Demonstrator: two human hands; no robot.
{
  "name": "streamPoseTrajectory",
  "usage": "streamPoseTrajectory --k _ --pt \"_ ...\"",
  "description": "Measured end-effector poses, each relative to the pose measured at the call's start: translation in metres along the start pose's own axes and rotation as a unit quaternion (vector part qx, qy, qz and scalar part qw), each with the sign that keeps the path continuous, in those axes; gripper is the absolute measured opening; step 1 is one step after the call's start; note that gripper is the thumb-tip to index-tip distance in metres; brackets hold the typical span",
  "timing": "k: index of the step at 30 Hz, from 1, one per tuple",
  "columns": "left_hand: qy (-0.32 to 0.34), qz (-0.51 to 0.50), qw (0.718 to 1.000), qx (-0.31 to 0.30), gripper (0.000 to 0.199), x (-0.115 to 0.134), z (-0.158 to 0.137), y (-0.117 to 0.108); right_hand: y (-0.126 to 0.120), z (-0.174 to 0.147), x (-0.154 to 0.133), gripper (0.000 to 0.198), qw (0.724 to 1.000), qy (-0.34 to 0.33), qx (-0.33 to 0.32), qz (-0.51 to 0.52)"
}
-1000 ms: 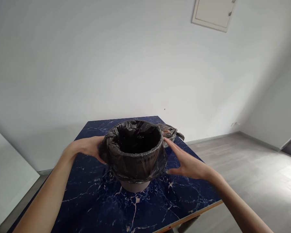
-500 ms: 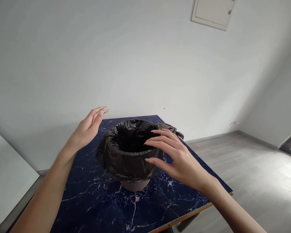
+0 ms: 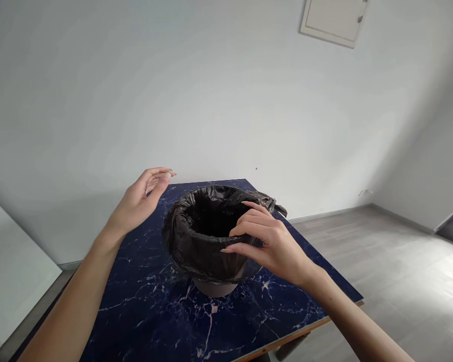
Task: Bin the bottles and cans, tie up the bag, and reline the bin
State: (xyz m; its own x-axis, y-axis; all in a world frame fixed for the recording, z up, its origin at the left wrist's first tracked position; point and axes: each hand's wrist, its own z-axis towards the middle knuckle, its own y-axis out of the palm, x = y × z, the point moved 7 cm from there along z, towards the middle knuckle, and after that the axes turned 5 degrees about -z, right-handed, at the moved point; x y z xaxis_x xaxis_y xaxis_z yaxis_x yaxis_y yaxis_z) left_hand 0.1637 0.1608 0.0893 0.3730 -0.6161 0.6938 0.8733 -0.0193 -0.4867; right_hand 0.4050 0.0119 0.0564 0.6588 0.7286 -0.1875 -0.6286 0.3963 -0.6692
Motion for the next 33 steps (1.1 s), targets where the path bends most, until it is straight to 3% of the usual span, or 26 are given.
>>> streamPoseTrajectory --k 8,14,25,33 --pt "0.023 0.010 1.000 -0.013 0.045 0.013 -0.003 0.006 0.004 0.002 0.001 0.010 1.000 0.017 0.003 0.012" --pt "0.123 0.049 0.991 -0.020 0.035 0.038 -0.011 0.011 0.015 0.010 0.008 0.012 0.999 0.034 -0.004 0.006" --pt "0.129 0.065 0.989 -0.013 0.032 0.042 -0.010 0.008 0.030 0.032 0.003 0.019 0.998 0.047 0.035 -0.037" --pt "0.130 0.064 0.989 0.008 0.031 0.040 -0.009 0.002 -0.001 0.005 -0.010 0.009 0.996 -0.042 0.023 -0.080"
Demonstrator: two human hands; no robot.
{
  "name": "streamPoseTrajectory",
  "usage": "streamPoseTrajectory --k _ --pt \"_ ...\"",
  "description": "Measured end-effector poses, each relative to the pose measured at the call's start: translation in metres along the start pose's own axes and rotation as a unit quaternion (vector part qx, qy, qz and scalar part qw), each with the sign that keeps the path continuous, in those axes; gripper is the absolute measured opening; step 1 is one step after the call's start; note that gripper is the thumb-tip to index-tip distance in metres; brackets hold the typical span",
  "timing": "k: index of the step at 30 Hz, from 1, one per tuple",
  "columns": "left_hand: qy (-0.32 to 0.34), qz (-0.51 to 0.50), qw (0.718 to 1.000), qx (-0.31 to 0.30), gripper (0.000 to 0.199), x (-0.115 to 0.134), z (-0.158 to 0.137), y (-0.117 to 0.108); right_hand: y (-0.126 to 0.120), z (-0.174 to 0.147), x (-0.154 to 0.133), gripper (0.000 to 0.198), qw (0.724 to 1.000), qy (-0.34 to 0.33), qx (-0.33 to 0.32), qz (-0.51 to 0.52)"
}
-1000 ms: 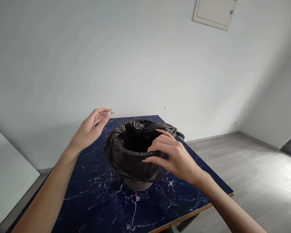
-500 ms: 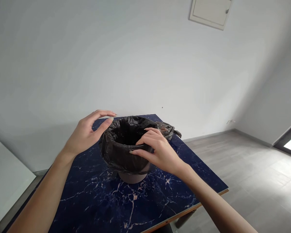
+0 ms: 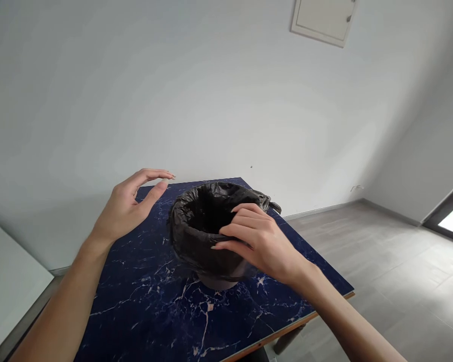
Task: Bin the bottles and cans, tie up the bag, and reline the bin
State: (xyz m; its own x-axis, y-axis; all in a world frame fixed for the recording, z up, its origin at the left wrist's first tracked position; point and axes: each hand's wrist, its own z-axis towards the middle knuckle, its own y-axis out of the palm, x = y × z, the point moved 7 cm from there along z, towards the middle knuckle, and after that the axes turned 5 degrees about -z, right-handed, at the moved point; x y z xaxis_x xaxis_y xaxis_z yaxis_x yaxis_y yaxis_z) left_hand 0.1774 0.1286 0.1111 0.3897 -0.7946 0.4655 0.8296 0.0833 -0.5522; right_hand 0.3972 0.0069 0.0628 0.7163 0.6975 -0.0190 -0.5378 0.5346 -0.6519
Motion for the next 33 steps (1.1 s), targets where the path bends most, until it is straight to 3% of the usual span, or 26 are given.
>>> streamPoseTrajectory --k 5,14,19,22,27,29,31,33 --pt "-0.009 -0.002 1.000 -0.009 0.032 -0.001 0.000 0.001 -0.033 -0.031 0.011 0.003 0.998 0.014 -0.005 -0.068" --pt "-0.013 -0.014 1.000 -0.018 0.031 -0.010 -0.004 0.004 -0.074 -0.106 0.074 0.010 0.972 0.095 0.048 -0.211" --pt "-0.017 -0.010 1.000 -0.020 0.031 -0.013 -0.005 0.005 -0.087 -0.122 0.101 0.005 0.951 0.130 0.039 -0.277" --pt "-0.019 -0.004 0.999 -0.027 0.032 -0.014 -0.005 0.006 -0.090 -0.125 0.108 0.016 0.944 0.125 0.053 -0.302" --pt "-0.029 -0.007 0.999 -0.044 0.034 -0.016 -0.005 0.011 -0.075 -0.105 0.081 0.033 0.937 0.134 0.053 -0.319" --pt "-0.030 -0.002 0.998 -0.050 0.035 -0.017 -0.005 0.015 -0.070 -0.093 0.054 0.035 0.935 0.141 0.125 -0.302" --pt "-0.033 0.003 0.998 -0.057 0.036 -0.019 -0.005 0.021 -0.052 -0.081 0.023 0.037 0.949 0.101 0.173 -0.242" --pt "-0.039 -0.002 0.997 -0.071 0.038 -0.023 -0.004 0.030 -0.016 -0.071 0.004 0.038 0.977 0.064 0.131 -0.156"
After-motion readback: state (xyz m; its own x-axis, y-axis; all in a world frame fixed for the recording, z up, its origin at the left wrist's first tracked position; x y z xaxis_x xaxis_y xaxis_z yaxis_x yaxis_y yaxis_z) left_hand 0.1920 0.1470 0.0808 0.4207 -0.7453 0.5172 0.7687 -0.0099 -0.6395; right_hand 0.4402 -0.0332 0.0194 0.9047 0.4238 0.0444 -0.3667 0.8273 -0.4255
